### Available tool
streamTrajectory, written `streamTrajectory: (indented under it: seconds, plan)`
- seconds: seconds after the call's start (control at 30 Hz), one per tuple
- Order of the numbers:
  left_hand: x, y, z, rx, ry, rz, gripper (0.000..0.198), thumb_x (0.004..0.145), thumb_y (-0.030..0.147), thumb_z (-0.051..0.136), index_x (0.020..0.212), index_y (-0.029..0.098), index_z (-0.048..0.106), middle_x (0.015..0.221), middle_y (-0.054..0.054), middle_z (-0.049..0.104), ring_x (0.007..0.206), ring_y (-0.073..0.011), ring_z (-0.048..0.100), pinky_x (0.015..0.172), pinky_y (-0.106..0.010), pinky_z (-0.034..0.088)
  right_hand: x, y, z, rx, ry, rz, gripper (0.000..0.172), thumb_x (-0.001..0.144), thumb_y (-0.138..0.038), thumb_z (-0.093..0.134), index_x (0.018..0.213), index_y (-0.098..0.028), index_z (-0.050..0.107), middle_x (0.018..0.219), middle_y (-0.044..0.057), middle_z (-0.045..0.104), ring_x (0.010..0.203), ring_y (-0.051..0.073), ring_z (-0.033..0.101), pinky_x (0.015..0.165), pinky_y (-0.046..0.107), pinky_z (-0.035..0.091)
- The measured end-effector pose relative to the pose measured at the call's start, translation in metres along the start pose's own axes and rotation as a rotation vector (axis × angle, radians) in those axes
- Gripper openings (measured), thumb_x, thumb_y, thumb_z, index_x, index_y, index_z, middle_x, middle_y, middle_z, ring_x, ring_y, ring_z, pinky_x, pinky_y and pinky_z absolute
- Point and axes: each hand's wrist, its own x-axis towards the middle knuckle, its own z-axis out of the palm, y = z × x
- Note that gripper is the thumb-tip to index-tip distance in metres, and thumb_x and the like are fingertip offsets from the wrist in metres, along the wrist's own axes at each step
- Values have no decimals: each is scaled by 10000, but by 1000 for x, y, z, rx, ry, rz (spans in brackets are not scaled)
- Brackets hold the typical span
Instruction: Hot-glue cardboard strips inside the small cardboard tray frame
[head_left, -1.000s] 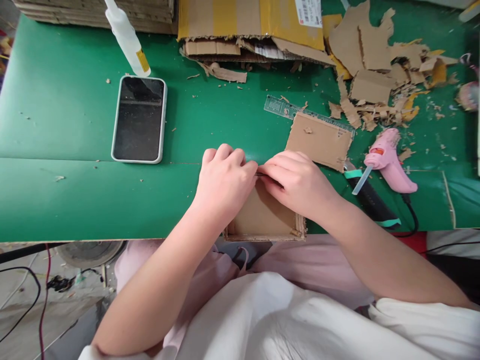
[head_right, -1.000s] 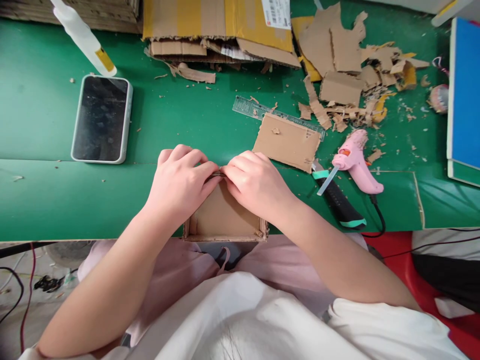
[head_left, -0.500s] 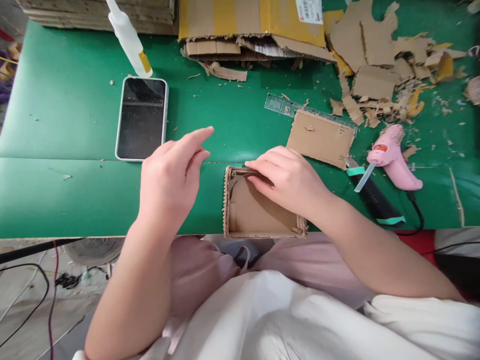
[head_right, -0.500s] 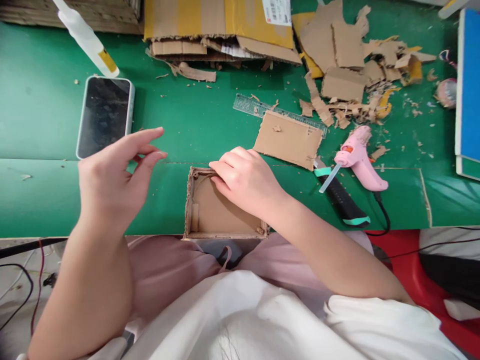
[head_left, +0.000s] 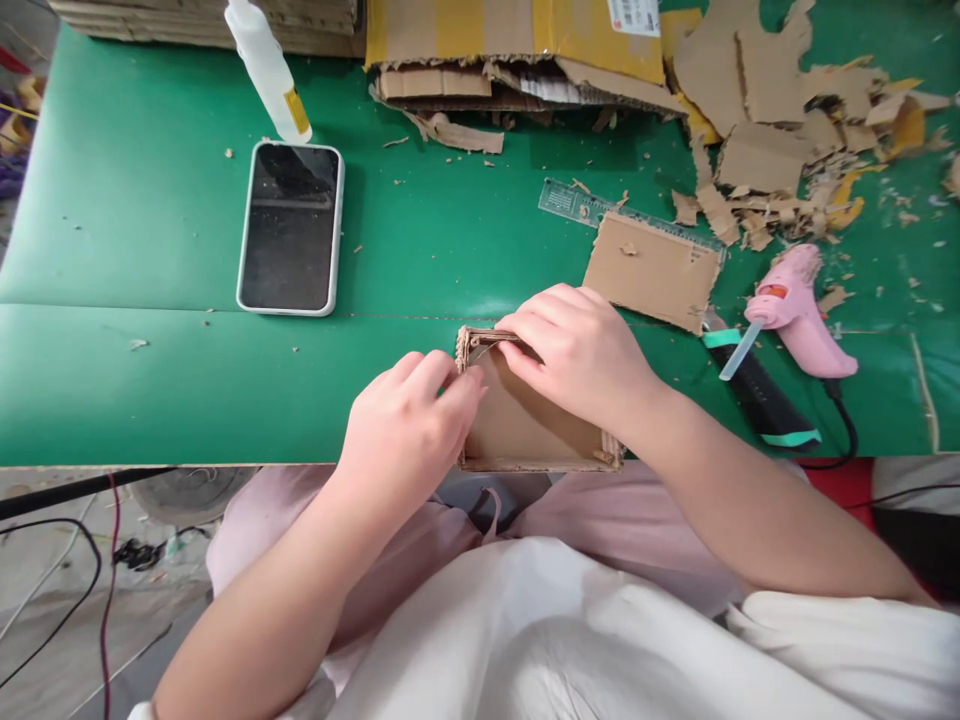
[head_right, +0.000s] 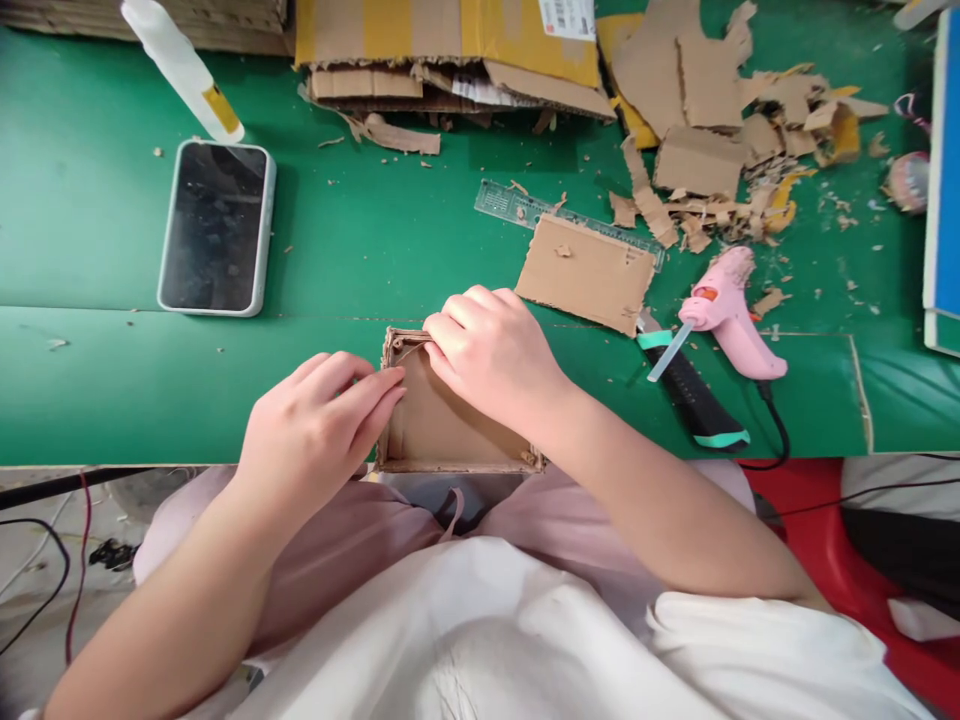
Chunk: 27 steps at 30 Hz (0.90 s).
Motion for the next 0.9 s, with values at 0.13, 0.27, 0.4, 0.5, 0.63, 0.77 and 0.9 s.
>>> streamTrajectory:
  seconds: [0.13,0.27,0.4,0.5,0.63,0.77,0.9]
  plan:
    - [1,-2,3,-7,20,5,220,928,217,466,834,173,660,719,-23,611,634,-144,544,553,-270,427,2,-2,0,-6,-15,18,216,885,-209,476,844,-150,679,803,62,668,785,199,545,668,325,331]
    - [1,-1,6,-5,32,10,222,926,218,473,827,168,665,704,-22,601,624,-142,538,555,-271,427,3,-4,1,-6,-29,41,198,878,-203,490,820,-150,671,794,65,665,779,202,541,664,329,332]
    - [2,-1,7,5,24,2,221,920,221,485,813,170,672,702,-26,602,626,-147,547,543,-276,419,2,-4,2,9,-24,46,200,887,-190,487,818,-149,670,804,65,669,791,201,547,671,327,346]
    - [2,-2,6,-2,7,-6,224,923,227,478,826,178,673,708,-21,607,629,-147,555,539,-277,416,-2,-1,2,42,16,18,169,883,-207,522,909,-144,677,846,65,676,826,205,556,693,321,369]
    - [2,-2,6,-11,10,-7,220,921,226,478,838,180,676,703,-18,604,623,-146,554,536,-278,414,-5,2,2,73,43,8,168,884,-202,525,932,-147,676,853,59,678,833,200,557,709,313,380]
    - [3,-1,8,4,10,-4,236,927,232,464,826,174,669,700,-20,593,621,-144,543,548,-275,417,-3,0,2,45,11,52,184,881,-188,500,821,-155,670,827,58,676,807,200,549,688,318,359]
    - [3,1,10,13,17,-10,244,930,236,458,820,173,667,699,-17,583,613,-137,534,549,-269,412,0,-4,2,26,-14,88,192,879,-201,497,788,-158,660,817,62,677,801,201,541,688,324,337]
